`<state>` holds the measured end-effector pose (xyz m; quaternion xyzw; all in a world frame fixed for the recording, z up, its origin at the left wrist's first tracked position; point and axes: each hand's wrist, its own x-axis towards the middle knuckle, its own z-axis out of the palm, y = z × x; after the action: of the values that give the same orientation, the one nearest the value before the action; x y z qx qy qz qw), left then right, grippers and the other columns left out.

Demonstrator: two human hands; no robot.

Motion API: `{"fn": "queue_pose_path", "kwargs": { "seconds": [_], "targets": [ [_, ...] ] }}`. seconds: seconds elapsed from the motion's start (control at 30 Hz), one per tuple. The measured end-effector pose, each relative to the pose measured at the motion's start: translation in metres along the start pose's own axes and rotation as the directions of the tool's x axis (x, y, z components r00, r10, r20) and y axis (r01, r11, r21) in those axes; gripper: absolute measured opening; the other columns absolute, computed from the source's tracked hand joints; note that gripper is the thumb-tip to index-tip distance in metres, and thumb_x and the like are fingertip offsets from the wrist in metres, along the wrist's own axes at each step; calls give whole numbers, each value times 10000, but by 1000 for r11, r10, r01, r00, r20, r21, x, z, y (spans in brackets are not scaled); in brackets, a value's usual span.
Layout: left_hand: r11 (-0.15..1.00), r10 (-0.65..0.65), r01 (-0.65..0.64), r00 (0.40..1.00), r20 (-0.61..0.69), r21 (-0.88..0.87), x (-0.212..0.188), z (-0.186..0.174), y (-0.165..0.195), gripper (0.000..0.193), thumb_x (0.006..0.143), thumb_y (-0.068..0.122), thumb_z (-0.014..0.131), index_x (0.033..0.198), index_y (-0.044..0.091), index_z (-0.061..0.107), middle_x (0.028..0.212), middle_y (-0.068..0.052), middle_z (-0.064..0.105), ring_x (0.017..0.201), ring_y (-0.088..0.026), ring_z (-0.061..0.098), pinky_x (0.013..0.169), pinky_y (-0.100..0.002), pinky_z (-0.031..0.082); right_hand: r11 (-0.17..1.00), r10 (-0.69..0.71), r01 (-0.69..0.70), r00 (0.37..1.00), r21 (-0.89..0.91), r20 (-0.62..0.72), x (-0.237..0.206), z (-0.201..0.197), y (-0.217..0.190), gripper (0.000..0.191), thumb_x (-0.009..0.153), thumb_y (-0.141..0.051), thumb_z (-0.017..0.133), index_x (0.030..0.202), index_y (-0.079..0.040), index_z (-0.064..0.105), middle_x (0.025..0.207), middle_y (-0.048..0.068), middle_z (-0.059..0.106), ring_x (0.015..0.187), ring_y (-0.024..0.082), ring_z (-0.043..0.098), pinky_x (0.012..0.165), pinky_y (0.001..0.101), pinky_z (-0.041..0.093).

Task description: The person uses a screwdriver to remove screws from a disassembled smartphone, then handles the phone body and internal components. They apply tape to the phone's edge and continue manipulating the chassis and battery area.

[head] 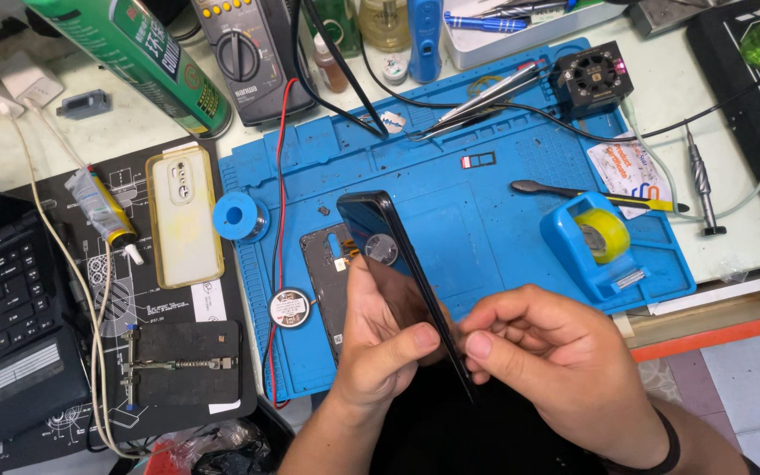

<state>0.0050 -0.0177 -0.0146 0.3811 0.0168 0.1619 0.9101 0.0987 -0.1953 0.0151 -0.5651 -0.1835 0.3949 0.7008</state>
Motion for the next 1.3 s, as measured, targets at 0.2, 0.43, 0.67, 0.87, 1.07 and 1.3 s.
{"fn": "queue_pose_path", "kwargs": {
  "seconds": [0.2,0.43,0.67,0.87,1.07,1.3],
  "targets": [
    [1000,-9,9,999,-31,-6,0,4,1,841,864,53,780,1488,45,216,1273,-194,594,1133,-262,645,986,-399,543,999,10,-10,1000,-33,-23,1,-1,2,160,903,10,703,1057,50,699,890,104,739,749,136,712,675,275,606],
    [1000,-22,23,1000,-12,14,2,5,1,846,880,46,797,1519,50,243,1258,-190,592,1129,-246,629,988,-386,526,999,26,-27,999,-23,-41,1,-4,4,156,884,22,721,1036,48,702,872,96,735,733,127,707,655,267,603],
    [999,-29,31,998,-49,34,0,2,-2,888,834,39,811,1523,47,250,1222,-163,587,1093,-220,607,969,-359,502,998,0,-5,996,-59,-84,1,0,7,147,869,31,737,1012,44,707,855,86,732,704,120,701,619,258,594],
    [998,-35,38,997,-63,54,-2,0,-4,906,828,41,823,1532,30,253,1255,-185,556,1124,-239,575,984,-378,483,998,-56,54,996,-32,-69,-1,1,7,120,894,20,719,1011,37,701,849,79,727,721,111,702,643,251,600],
    [998,20,-18,999,-38,57,-1,6,-3,910,834,59,837,1530,52,251,1429,-162,502,1322,-238,537,1134,-392,464,993,-18,1,990,-121,-137,-1,4,9,106,860,10,746,958,32,714,823,69,739,675,90,687,594,227,570],
    [983,42,-40,999,-9,181,-8,5,-3,849,854,10,827,1495,70,273,1189,-151,617,1032,-216,646,918,-367,548,982,-105,83,986,-170,-128,0,6,16,179,877,11,750,1045,30,693,825,43,708,712,59,649,613,205,526]
  ]
}}
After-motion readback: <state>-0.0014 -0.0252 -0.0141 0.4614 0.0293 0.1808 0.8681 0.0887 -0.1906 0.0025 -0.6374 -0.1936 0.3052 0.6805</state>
